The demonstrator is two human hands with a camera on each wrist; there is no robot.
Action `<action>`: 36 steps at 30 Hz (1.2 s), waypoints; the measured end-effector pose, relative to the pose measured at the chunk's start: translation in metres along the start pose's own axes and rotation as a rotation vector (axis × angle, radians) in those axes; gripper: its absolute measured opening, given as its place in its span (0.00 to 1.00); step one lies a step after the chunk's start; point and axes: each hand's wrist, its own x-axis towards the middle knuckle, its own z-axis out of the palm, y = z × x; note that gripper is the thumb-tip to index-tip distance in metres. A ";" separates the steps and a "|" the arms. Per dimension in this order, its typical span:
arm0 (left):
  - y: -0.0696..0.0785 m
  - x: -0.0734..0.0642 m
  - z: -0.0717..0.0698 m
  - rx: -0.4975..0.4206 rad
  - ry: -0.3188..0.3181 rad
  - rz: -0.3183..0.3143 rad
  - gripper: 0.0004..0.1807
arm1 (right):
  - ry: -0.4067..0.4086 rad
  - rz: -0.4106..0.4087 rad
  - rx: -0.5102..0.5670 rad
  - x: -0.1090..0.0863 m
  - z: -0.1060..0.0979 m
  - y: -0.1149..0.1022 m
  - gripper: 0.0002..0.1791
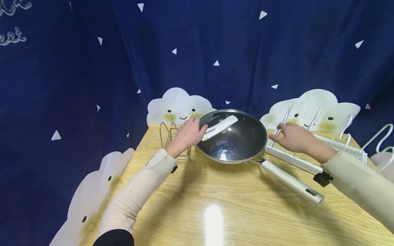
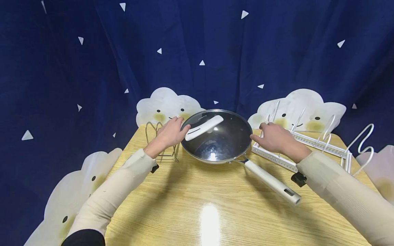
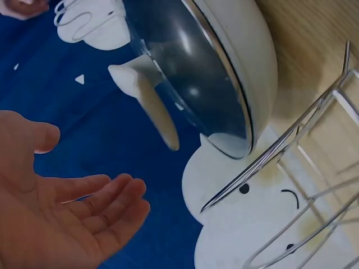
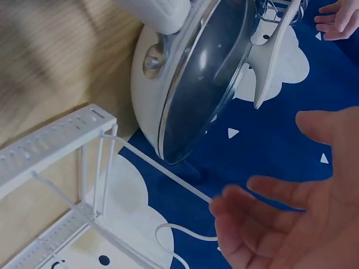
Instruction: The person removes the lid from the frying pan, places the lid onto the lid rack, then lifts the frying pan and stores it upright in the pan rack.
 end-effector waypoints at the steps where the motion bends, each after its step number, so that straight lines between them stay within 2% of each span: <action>1: 0.000 0.001 0.002 -0.019 -0.003 -0.004 0.29 | -0.010 -0.007 0.010 -0.002 0.001 0.001 0.32; 4: -0.003 0.006 0.008 -0.068 -0.024 -0.013 0.30 | -0.041 -0.035 0.025 -0.009 0.005 0.003 0.28; 7: -0.006 0.010 0.015 -0.120 -0.042 -0.007 0.30 | -0.080 -0.048 0.037 -0.016 0.009 0.005 0.28; 11: -0.009 0.017 0.023 -0.192 -0.064 0.009 0.30 | -0.140 -0.037 0.068 -0.028 0.014 0.007 0.31; 16: -0.009 0.023 0.030 -0.258 -0.091 0.006 0.30 | -0.200 -0.033 0.142 -0.044 0.019 0.008 0.28; 19: -0.009 0.026 0.033 -0.291 -0.095 -0.003 0.28 | -0.264 -0.006 0.196 -0.053 0.023 0.009 0.27; 27: -0.013 0.034 0.042 -0.361 -0.114 -0.040 0.24 | -0.468 0.104 0.474 -0.074 0.038 0.017 0.23; 31: -0.015 0.039 0.047 -0.401 -0.121 -0.044 0.23 | -0.516 0.063 0.559 -0.080 0.047 0.025 0.22; 36: -0.016 0.046 0.053 -0.421 -0.115 -0.057 0.22 | -0.612 0.024 0.820 -0.087 0.056 0.034 0.22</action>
